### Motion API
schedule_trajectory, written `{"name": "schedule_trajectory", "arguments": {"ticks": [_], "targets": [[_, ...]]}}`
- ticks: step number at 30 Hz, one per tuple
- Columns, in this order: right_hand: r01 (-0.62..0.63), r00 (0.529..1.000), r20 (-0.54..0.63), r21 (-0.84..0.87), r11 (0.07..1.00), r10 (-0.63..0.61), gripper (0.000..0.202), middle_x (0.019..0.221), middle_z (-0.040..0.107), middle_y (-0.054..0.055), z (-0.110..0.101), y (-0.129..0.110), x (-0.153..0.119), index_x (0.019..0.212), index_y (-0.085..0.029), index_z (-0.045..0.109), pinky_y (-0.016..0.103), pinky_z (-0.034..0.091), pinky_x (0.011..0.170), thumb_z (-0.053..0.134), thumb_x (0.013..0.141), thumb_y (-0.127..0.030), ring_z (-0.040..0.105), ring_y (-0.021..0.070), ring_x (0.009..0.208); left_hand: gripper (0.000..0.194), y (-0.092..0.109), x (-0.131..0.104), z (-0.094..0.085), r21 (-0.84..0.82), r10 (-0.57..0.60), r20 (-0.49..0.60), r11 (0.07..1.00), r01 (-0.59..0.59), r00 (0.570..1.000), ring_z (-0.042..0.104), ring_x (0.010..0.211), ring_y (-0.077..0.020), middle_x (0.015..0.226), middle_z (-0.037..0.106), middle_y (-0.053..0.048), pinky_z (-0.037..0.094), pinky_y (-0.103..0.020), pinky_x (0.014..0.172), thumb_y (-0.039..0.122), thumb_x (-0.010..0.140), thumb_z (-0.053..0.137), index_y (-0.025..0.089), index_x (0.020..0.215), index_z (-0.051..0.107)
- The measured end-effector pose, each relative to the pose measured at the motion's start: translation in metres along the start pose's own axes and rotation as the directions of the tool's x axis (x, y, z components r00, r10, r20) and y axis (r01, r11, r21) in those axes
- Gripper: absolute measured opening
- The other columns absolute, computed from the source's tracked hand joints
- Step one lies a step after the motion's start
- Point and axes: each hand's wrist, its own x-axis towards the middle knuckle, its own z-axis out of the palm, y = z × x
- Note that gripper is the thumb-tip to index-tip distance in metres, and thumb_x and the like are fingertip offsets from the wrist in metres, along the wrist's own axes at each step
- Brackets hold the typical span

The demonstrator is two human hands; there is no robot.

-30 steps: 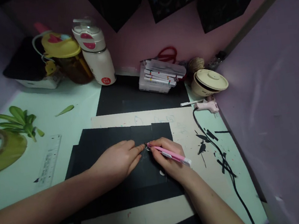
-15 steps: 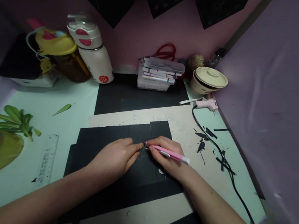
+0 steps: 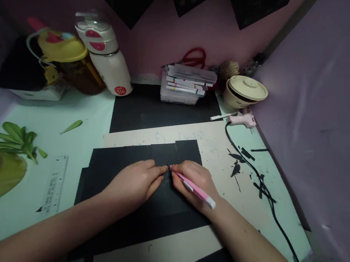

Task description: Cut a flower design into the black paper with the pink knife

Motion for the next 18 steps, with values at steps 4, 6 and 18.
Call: {"name": "schedule_trajectory", "arguments": {"ticks": [4, 6, 18], "targets": [[0.053, 0.999, 0.001, -0.088, 0.995, -0.053, 0.015, 0.085, 0.07, 0.005, 0.003, -0.0018, -0.002, 0.096, -0.023, 0.061, 0.03, 0.055, 0.068, 0.057, 0.087, -0.011, 0.067, 0.0174, 0.075, 0.03, 0.0015, 0.0004, 0.0005, 0.007, -0.018, 0.004, 1.0, 0.018, 1.0, 0.061, 0.083, -0.0225, 0.088, 0.062, -0.007, 0.05, -0.035, 0.074, 0.027, 0.097, 0.042, 0.019, 0.116, 0.065], [0.053, 0.999, 0.0, -0.105, 0.993, -0.053, 0.014, 0.084, 0.07, 0.005, 0.0034, -0.0023, -0.0024, 0.095, -0.023, 0.061, 0.03, 0.054, 0.068, 0.057, 0.087, -0.011, 0.067, 0.0175, 0.075, 0.03, 0.0023, 0.0003, 0.0007, 0.008, -0.027, 0.005, 1.0, 0.027, 1.0, 0.062, 0.083, -0.0231, 0.089, 0.062, -0.006, 0.05, -0.035, 0.073, 0.027, 0.097, 0.043, 0.019, 0.115, 0.065], [0.051, 0.999, -0.01, -0.134, 0.99, -0.053, 0.012, 0.081, 0.07, 0.005, 0.0029, -0.0048, -0.0042, 0.091, -0.022, 0.059, 0.028, 0.054, 0.065, 0.057, 0.086, -0.011, 0.067, 0.0175, 0.072, 0.029, 0.0036, -0.0005, 0.0012, 0.013, -0.038, 0.019, 0.999, 0.038, 0.999, 0.061, 0.083, -0.0239, 0.087, 0.061, -0.006, 0.05, -0.037, 0.072, 0.028, 0.097, 0.042, 0.02, 0.11, 0.067]]}}
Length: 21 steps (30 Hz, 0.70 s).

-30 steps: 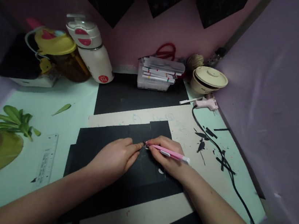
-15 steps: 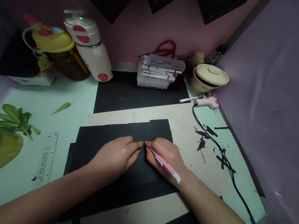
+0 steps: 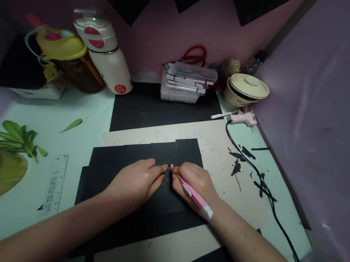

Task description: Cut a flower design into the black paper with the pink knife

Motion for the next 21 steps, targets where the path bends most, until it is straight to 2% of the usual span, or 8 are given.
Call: {"name": "schedule_trajectory", "arguments": {"ticks": [6, 21], "targets": [[0.008, 0.999, -0.038, 0.015, 1.0, -0.008, 0.01, 0.078, 0.069, 0.005, 0.0008, -0.0001, -0.0015, 0.089, -0.02, 0.059, 0.027, 0.053, 0.063, 0.059, 0.086, -0.01, 0.067, 0.0164, 0.069, 0.029, -0.0014, 0.0003, 0.0012, 0.0, 0.002, -0.005, 1.0, -0.002, 1.0, 0.061, 0.083, -0.0239, 0.089, 0.061, -0.006, 0.05, -0.037, 0.072, 0.028, 0.097, 0.043, 0.02, 0.114, 0.065], [-0.055, 0.998, -0.033, 0.076, 0.996, 0.058, 0.011, 0.08, 0.071, 0.005, -0.0014, -0.0028, -0.0022, 0.086, -0.02, 0.059, 0.026, 0.054, 0.064, 0.059, 0.085, -0.01, 0.068, 0.0159, 0.071, 0.029, -0.0018, 0.0007, 0.0018, -0.003, 0.005, -0.018, 1.0, -0.005, 1.0, 0.062, 0.083, -0.0233, 0.087, 0.062, -0.005, 0.051, -0.036, 0.072, 0.028, 0.097, 0.044, 0.02, 0.115, 0.065]]}}
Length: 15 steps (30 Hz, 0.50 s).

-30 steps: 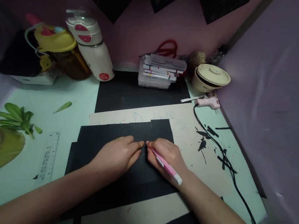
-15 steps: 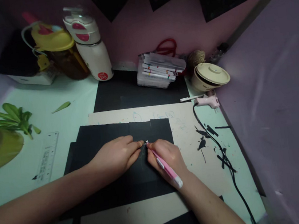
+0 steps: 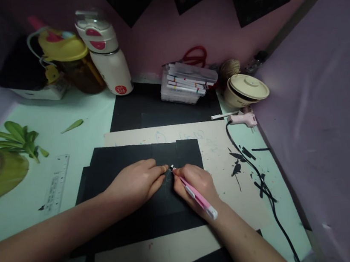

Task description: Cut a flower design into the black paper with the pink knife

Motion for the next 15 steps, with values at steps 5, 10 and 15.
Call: {"name": "schedule_trajectory", "arguments": {"ticks": [5, 10, 15], "targets": [[-0.016, 1.0, -0.001, 0.024, 1.0, 0.016, 0.01, 0.08, 0.071, 0.005, 0.001, 0.0, -0.001, 0.085, -0.02, 0.06, 0.026, 0.054, 0.065, 0.059, 0.085, -0.009, 0.068, 0.0154, 0.071, 0.028, 0.001, 0.0, -0.002, 0.001, -0.007, 0.006, 1.0, 0.007, 1.0, 0.062, 0.083, -0.0231, 0.088, 0.063, -0.006, 0.051, -0.035, 0.072, 0.027, 0.096, 0.046, 0.02, 0.115, 0.066], [-0.105, 0.994, -0.016, 0.088, 0.991, 0.107, 0.01, 0.081, 0.071, 0.003, 0.001, -0.001, -0.002, 0.084, -0.021, 0.061, 0.024, 0.053, 0.065, 0.06, 0.084, -0.011, 0.068, 0.0144, 0.072, 0.027, -0.001, -0.001, 0.0, 0.011, 0.015, -0.03, 1.0, -0.015, 0.999, 0.062, 0.081, -0.0221, 0.086, 0.063, -0.005, 0.05, -0.035, 0.071, 0.027, 0.096, 0.047, 0.02, 0.112, 0.067], [-0.234, 0.968, -0.047, 0.187, 0.954, 0.246, 0.008, 0.078, 0.071, -0.001, 0.001, 0.001, -0.004, 0.085, -0.022, 0.064, 0.02, 0.05, 0.057, 0.061, 0.084, -0.015, 0.064, 0.0108, 0.062, 0.026, -0.006, -0.004, 0.014, 0.034, 0.063, -0.177, 0.998, -0.058, 0.982, 0.062, 0.077, -0.0208, 0.081, 0.062, -0.003, 0.049, -0.032, 0.064, 0.03, 0.094, 0.049, 0.022, 0.112, 0.067]]}}
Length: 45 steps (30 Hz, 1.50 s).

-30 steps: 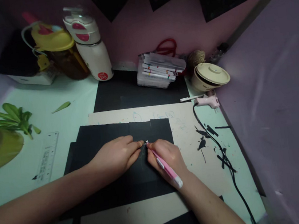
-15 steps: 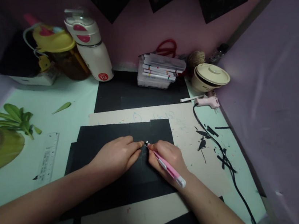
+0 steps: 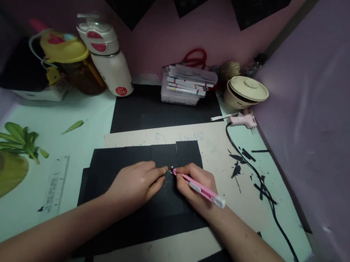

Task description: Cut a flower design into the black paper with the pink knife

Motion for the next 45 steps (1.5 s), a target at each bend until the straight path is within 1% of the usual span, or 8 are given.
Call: {"name": "schedule_trajectory", "arguments": {"ticks": [4, 9, 12, 18, 30, 35, 41, 45], "targets": [[-0.021, 1.0, 0.009, 0.014, 1.0, 0.021, 0.007, 0.079, 0.071, -0.001, 0.0009, 0.0028, -0.0006, 0.087, -0.022, 0.066, 0.019, 0.05, 0.058, 0.063, 0.084, -0.016, 0.063, 0.0101, 0.062, 0.026, -0.0022, -0.0044, 0.009, 0.043, 0.049, -0.141, 0.998, -0.044, 0.989, 0.06, 0.07, -0.0182, 0.077, 0.061, -0.002, 0.046, -0.028, 0.058, 0.029, 0.094, 0.049, 0.022, 0.111, 0.067], [-0.029, 0.999, 0.019, 0.013, 1.0, 0.028, 0.006, 0.08, 0.072, -0.001, 0.001, 0.0035, 0.0001, 0.087, -0.022, 0.066, 0.018, 0.05, 0.059, 0.064, 0.084, -0.017, 0.064, 0.0096, 0.064, 0.024, -0.0028, -0.0043, 0.0113, 0.057, 0.082, -0.208, 0.996, -0.071, 0.975, 0.059, 0.067, -0.0176, 0.074, 0.06, -0.001, 0.045, -0.028, 0.056, 0.027, 0.092, 0.051, 0.02, 0.107, 0.069], [-0.022, 1.0, 0.02, 0.007, 1.0, 0.022, 0.005, 0.079, 0.072, -0.001, 0.0, 0.0023, 0.0013, 0.087, -0.022, 0.066, 0.018, 0.051, 0.059, 0.064, 0.084, -0.018, 0.065, 0.01, 0.064, 0.025, -0.0023, -0.004, 0.0106, 0.049, 0.078, -0.202, 0.996, -0.069, 0.976, 0.059, 0.068, -0.0179, 0.075, 0.061, -0.001, 0.046, -0.029, 0.057, 0.027, 0.092, 0.051, 0.02, 0.109, 0.068], [-0.033, 0.999, 0.015, -0.005, 0.999, 0.033, 0.005, 0.076, 0.073, 0.001, 0.0003, -0.0014, 0.0045, 0.085, -0.021, 0.067, 0.021, 0.052, 0.056, 0.062, 0.084, -0.021, 0.067, 0.0129, 0.062, 0.026, -0.0014, -0.005, 0.0074, 0.029, 0.054, -0.141, 0.998, -0.05, 0.988, 0.06, 0.071, -0.0184, 0.078, 0.062, -0.002, 0.048, -0.029, 0.059, 0.027, 0.093, 0.051, 0.02, 0.111, 0.067], [-0.032, 0.998, 0.047, -0.022, 0.999, 0.033, 0.009, 0.083, 0.074, 0.003, -0.0007, 0.002, 0.0079, 0.091, -0.021, 0.069, 0.024, 0.056, 0.062, 0.065, 0.084, -0.025, 0.07, 0.0152, 0.07, 0.027, -0.0007, -0.0045, 0.0068, 0.035, 0.052, -0.13, 0.998, -0.048, 0.99, 0.061, 0.072, -0.019, 0.077, 0.062, -0.002, 0.047, -0.029, 0.059, 0.028, 0.093, 0.05, 0.02, 0.112, 0.067], [-0.045, 0.997, 0.062, -0.035, 0.998, 0.047, 0.008, 0.079, 0.073, 0.003, -0.0022, -0.0004, 0.0085, 0.09, -0.02, 0.069, 0.023, 0.054, 0.058, 0.064, 0.085, -0.025, 0.068, 0.0144, 0.065, 0.027, -0.0004, -0.0044, 0.0065, 0.022, 0.04, -0.133, 0.999, -0.037, 0.99, 0.06, 0.072, -0.0181, 0.078, 0.063, -0.003, 0.047, -0.028, 0.06, 0.028, 0.093, 0.05, 0.02, 0.112, 0.067], [-0.076, 0.994, 0.078, -0.022, 0.997, 0.077, 0.009, 0.072, 0.07, 0.002, -0.0055, -0.0046, 0.0072, 0.081, -0.02, 0.065, 0.022, 0.05, 0.052, 0.06, 0.086, -0.025, 0.063, 0.0132, 0.058, 0.027, -0.0001, -0.0044, 0.006, 0.021, 0.022, -0.11, 1.0, -0.02, 0.994, 0.061, 0.074, -0.0187, 0.08, 0.064, -0.003, 0.048, -0.028, 0.061, 0.028, 0.093, 0.05, 0.02, 0.112, 0.067], [-0.115, 0.988, 0.099, -0.01, 0.993, 0.116, 0.009, 0.069, 0.069, 0.001, -0.0065, -0.0041, 0.0062, 0.081, -0.021, 0.065, 0.022, 0.048, 0.048, 0.06, 0.086, -0.027, 0.063, 0.0138, 0.057, 0.026, -0.0005, -0.0045, 0.006, 0.021, 0.022, -0.123, 1.0, -0.019, 0.992, 0.061, 0.074, -0.018, 0.079, 0.063, -0.003, 0.046, -0.027, 0.06, 0.028, 0.093, 0.05, 0.021, 0.111, 0.067]]}}
